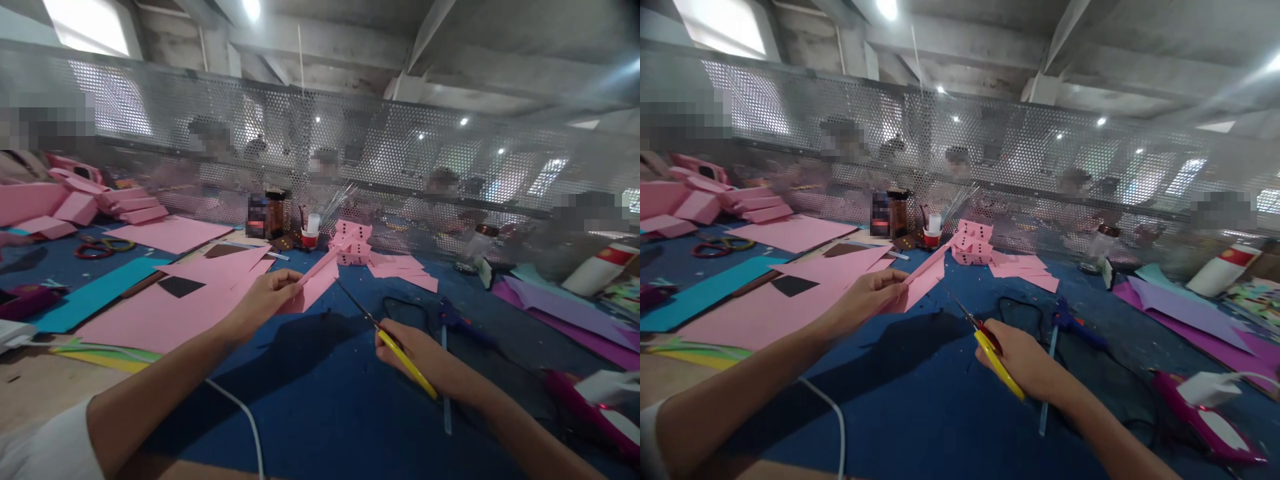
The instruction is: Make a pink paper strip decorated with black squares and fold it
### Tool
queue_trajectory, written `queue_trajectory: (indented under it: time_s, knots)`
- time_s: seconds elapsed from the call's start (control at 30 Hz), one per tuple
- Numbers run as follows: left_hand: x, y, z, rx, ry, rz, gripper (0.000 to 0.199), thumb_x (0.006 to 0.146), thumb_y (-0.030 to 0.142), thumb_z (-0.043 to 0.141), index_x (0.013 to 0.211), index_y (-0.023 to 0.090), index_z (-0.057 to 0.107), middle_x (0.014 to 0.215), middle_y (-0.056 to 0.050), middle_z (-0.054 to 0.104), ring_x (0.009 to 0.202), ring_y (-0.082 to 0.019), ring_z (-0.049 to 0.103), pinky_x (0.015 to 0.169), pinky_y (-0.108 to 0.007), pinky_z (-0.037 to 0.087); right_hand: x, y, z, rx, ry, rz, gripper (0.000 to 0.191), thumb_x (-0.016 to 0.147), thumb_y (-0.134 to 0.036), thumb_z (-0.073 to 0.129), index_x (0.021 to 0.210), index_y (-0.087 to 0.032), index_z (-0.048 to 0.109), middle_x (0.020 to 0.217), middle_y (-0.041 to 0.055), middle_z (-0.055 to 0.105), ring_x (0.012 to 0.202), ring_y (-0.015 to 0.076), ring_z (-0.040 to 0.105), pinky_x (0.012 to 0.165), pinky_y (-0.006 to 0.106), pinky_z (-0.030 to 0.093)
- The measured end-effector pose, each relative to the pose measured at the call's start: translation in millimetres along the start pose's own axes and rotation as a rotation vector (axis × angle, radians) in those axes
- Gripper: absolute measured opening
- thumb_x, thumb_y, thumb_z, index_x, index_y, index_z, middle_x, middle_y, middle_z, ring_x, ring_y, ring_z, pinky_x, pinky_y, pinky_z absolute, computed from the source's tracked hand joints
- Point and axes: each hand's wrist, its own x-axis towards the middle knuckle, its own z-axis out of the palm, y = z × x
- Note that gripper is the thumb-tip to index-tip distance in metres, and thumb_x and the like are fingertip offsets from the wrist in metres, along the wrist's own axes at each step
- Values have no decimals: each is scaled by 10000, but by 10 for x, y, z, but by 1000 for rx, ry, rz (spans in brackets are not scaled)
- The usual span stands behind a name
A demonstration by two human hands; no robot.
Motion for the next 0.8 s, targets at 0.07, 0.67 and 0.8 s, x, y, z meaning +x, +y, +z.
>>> queue_trajectory:
  time_s: [0.07, 0.67, 0.8]
  knots:
    - [-6, 9, -13, 28, 9, 32, 324, 803, 452, 627, 970, 182, 690, 739, 1, 652, 640, -145, 551, 590, -247, 396, -11, -10, -3, -13, -3, 3, 177, 921, -366, 528, 845, -211, 486, 767, -10, 573, 656, 140, 512, 586, 242, 346]
    - [-73, 48, 52, 30, 11, 104, 307, 836, 437, 624, 1006, 189, 684, 842, -13, 693, 731, -157, 592, 647, -238, 414, -38, -118, 30, -13, -15, -12, 220, 916, -384, 540, 804, -202, 487, 735, -11, 565, 618, 119, 488, 527, 221, 278]
    - [-95, 71, 65, 14, -14, 102, 284, 841, 406, 623, 1007, 182, 676, 807, -2, 675, 708, -143, 571, 638, -234, 404, -45, -157, 21, 1, -27, -15, 229, 919, -383, 533, 791, -200, 482, 717, -18, 552, 608, 111, 478, 525, 221, 267]
